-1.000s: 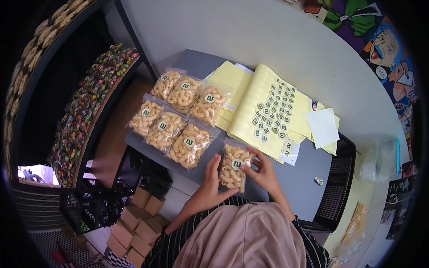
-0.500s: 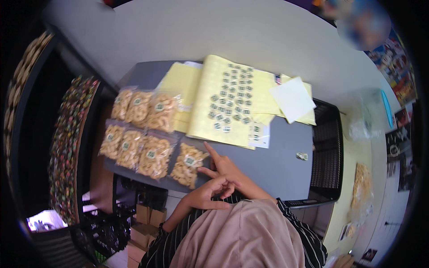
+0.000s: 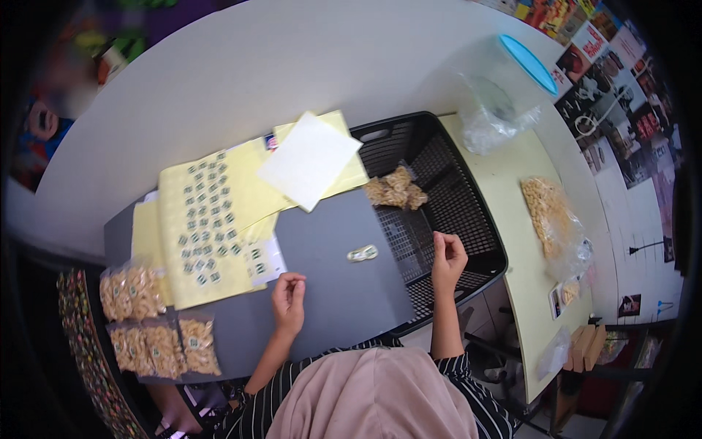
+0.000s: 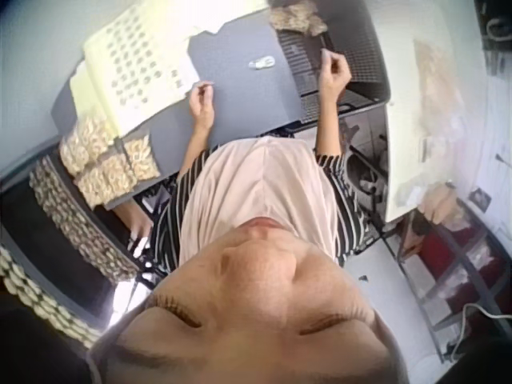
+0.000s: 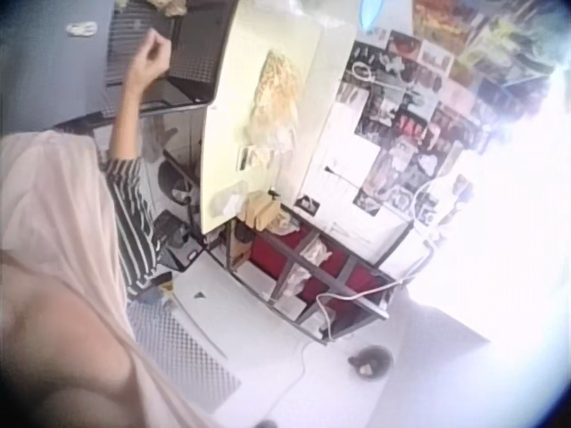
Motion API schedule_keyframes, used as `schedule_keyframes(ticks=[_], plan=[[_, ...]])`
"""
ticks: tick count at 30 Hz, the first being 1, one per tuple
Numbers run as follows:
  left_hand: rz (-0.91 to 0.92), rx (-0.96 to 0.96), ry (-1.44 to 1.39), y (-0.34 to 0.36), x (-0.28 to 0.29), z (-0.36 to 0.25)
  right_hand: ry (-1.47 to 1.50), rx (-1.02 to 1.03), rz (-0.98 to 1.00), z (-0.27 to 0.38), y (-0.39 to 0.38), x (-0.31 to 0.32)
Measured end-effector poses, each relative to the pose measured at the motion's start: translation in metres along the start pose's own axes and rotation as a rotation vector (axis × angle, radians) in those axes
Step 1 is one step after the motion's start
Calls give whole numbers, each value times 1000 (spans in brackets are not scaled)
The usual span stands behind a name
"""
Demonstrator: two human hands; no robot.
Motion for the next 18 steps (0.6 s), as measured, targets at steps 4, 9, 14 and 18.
schedule_keyframes(ticks=[4,9,14,18], plan=[[0,-233,491,16,-29,-12,-154,-94,-158,-108,37,56],[-4,-296,677,20,-41,-7,-407,-437,-32,-239,42,46],[7,-249,736,22,-43,-7,-328,-846,362,-373,-1,-34],[23,-208,803,25,-43,-7,124,-1347,343,-410,-39,-105]])
Point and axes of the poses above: each hand's wrist, its own y-axis towards the middle knuckle, its own x-axis out of the back of the hand, z = x × y, the point moved 7 cm from there along y, towards the middle knuckle, and after that the axes turned 5 degrees about y, right-handed, at the moved point
